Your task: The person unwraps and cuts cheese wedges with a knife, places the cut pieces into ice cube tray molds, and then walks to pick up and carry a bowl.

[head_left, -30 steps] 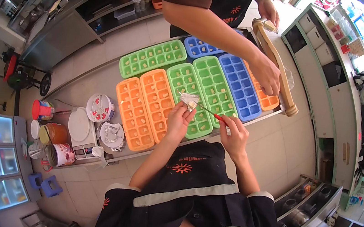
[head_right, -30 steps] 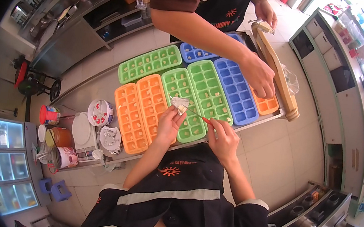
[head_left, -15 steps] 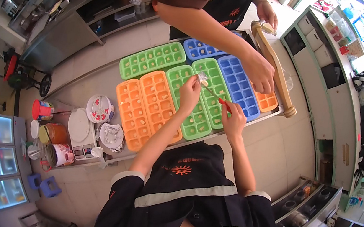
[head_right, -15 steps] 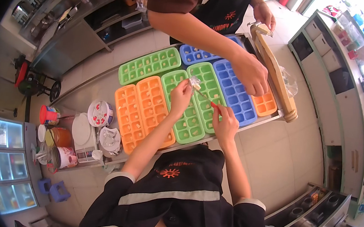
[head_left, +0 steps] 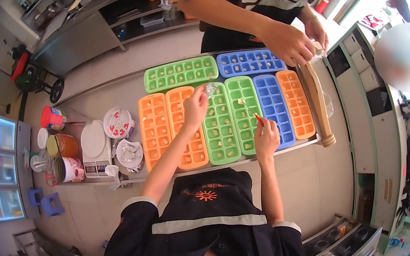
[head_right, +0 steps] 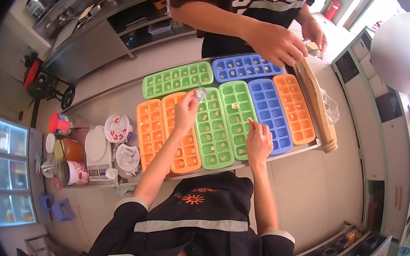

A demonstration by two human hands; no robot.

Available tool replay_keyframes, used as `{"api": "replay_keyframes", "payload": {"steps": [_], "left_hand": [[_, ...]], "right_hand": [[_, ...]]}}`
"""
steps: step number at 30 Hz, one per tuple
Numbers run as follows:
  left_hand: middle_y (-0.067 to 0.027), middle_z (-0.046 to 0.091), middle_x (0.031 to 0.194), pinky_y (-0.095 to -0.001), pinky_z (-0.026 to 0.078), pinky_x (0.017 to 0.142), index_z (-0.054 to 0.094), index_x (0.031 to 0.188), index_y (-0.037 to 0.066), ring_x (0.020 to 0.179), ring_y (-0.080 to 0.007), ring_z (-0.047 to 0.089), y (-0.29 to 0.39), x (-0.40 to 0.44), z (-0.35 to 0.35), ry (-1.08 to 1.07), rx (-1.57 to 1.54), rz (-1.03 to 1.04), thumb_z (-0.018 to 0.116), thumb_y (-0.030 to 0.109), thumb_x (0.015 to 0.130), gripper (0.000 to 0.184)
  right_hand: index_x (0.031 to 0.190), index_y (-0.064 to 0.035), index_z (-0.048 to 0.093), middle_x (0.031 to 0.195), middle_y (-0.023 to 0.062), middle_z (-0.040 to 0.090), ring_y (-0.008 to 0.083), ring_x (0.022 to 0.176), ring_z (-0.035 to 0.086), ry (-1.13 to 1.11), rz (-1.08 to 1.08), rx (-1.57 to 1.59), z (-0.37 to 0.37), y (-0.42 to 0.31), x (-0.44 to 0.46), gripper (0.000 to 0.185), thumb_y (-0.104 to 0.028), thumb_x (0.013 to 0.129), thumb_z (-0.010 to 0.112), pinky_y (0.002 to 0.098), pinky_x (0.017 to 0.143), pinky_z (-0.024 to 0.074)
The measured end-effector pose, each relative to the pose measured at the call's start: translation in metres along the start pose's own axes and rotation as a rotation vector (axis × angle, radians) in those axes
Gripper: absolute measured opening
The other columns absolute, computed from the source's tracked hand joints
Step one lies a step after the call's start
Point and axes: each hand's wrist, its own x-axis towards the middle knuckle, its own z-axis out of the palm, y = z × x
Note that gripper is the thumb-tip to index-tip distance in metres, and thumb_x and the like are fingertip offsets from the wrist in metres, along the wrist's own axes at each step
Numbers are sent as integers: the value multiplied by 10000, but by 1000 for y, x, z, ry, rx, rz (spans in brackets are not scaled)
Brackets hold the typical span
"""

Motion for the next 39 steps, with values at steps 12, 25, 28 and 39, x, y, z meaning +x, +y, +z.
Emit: {"api": "replay_keyframes", "payload": {"steps": [12, 25, 28, 39], "left_hand": [[-159, 589, 907, -371, 465, 604, 517, 1034, 62, 795, -309, 575, -75, -35, -221, 605, 623, -42, 460, 19, 753, 290], [-90, 590, 947, -423, 380, 871, 548, 984, 63, 989, -255, 516, -73, -126, -228, 516, 834, 176, 501, 5, 709, 285], [-77, 598, 920, -459, 325, 905, 558, 947, 63, 1008, -247, 508, -84, -152, -215, 272, 908, 225, 488, -7, 687, 278], [-75, 603, 762, -362, 455, 694, 551, 879, 64, 767, -248, 579, -81, -56, -237, 364, 818, -39, 512, 47, 692, 192]], "right_hand": [[889, -80, 562, 793, 75, 569, 256, 733, 537, -102, -8, 56, -17, -1, -11, 131, -114, 769, 522, 345, 634, 422], [868, -47, 574, 763, 72, 576, 234, 701, 543, -22, -80, 87, -20, -11, -13, 116, -78, 758, 554, 337, 625, 419], [873, -42, 571, 756, 71, 571, 228, 697, 542, 5, -102, 81, -18, -13, -14, 121, -67, 757, 552, 335, 620, 416], [945, 14, 562, 809, 95, 601, 144, 713, 566, -165, 260, 398, -13, -11, -14, 198, -61, 784, 474, 250, 631, 442]]}}
